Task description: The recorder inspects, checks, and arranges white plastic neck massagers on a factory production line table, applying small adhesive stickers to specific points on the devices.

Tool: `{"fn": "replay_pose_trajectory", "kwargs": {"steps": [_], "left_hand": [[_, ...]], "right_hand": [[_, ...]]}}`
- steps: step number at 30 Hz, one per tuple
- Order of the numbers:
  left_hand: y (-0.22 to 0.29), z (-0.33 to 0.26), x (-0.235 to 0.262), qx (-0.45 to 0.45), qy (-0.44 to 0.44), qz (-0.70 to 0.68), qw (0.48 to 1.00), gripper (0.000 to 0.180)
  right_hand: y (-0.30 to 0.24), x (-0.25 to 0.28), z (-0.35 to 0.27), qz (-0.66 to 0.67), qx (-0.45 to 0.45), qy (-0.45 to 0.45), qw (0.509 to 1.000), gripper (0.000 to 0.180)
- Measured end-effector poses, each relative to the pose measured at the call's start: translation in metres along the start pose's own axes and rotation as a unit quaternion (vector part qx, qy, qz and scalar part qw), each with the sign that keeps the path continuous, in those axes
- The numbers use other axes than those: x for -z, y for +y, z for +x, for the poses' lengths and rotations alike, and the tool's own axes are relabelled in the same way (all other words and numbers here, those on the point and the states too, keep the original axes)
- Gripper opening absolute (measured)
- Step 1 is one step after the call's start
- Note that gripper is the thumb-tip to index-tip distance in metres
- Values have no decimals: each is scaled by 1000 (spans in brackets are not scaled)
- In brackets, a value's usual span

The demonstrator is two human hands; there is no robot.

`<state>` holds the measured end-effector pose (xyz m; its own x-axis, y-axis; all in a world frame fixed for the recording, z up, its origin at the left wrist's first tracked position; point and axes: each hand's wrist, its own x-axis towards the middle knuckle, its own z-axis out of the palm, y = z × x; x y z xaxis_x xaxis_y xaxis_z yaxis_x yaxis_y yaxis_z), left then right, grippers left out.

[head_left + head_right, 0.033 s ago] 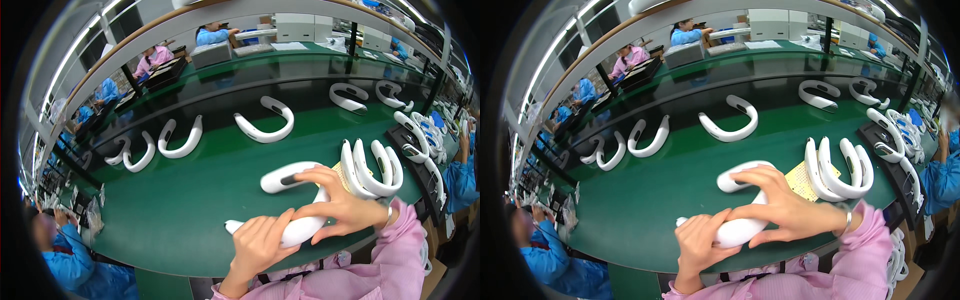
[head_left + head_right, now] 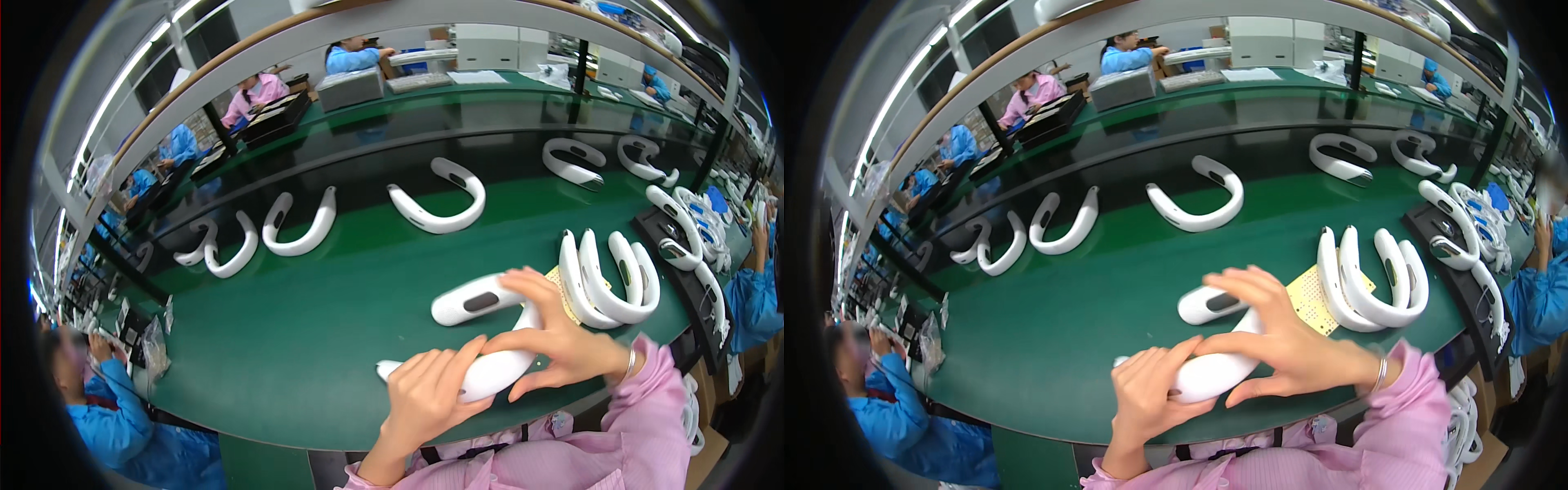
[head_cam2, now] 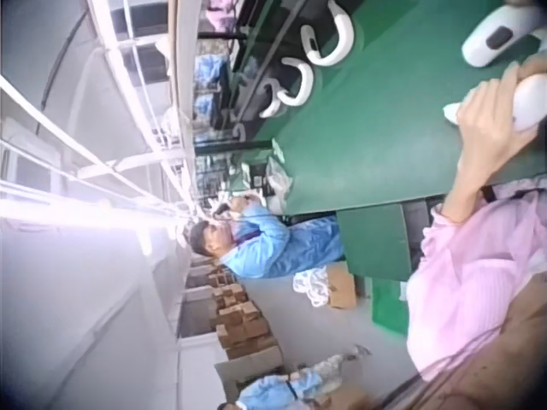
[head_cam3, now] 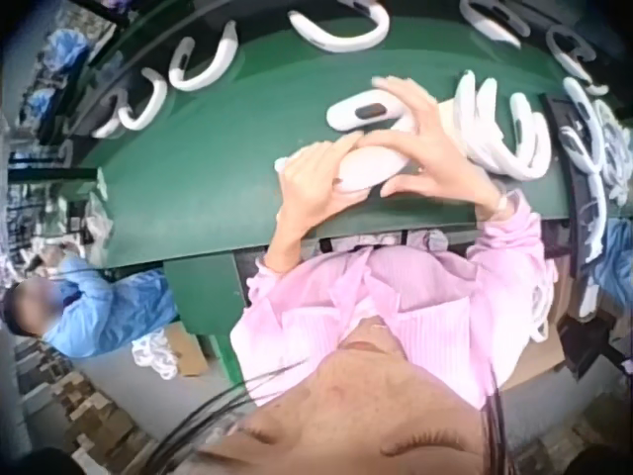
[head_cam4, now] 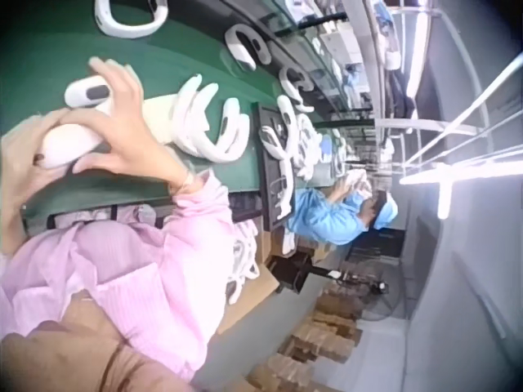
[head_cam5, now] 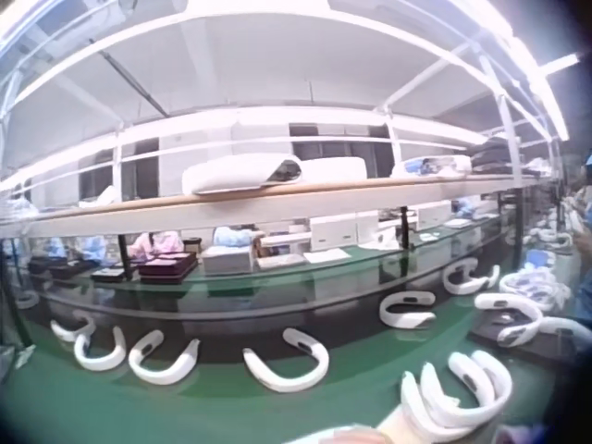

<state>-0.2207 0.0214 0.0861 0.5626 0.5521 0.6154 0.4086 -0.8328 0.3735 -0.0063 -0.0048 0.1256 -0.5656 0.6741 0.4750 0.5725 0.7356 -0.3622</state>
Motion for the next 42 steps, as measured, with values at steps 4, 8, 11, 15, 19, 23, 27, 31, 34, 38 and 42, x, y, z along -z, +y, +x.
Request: {"fn": "replay_pose_trajectory", "kwargs": {"steps": [4, 8, 11, 15, 19, 23, 27, 31, 34, 38, 42], "left_hand": [[-4, -18, 4, 160, 156, -235, 946, 53], [-20, -35, 7, 222, 106, -603, 759, 70], [-16, -30, 17, 217, 31, -710, 669, 59], [-10, -27, 20, 245, 82, -688, 678, 53], [-15, -27, 20, 279, 123, -660, 687, 54], [-30, -28, 21, 278, 107, -695, 654, 50], [-28, -23, 24, 284, 78, -710, 639, 48], [-16, -13, 29, 354, 128, -653, 657, 49], [-18, -15, 29, 345, 135, -663, 651, 49], [-12, -12, 31, 360, 133, -649, 657, 48], [-13, -12, 30, 356, 143, -642, 664, 48]], "right_hand": [[43, -40, -35, 170, -149, 344, 911, 110], [50, -84, -45, 424, -265, 150, 853, 80], [44, -102, -44, 526, -354, 211, 744, 54], [32, -107, -37, 551, -391, 186, 713, 46], [25, -104, -31, 547, -431, 175, 696, 42], [20, -103, -22, 564, -464, 163, 664, 41], [19, -105, -15, 595, -473, 144, 634, 43], [15, -111, -8, 599, -469, 142, 633, 46], [15, -112, -7, 591, -473, 145, 637, 46], [18, -112, -6, 604, -468, 137, 630, 45], [21, -111, -5, 592, -469, 119, 644, 48]]}}
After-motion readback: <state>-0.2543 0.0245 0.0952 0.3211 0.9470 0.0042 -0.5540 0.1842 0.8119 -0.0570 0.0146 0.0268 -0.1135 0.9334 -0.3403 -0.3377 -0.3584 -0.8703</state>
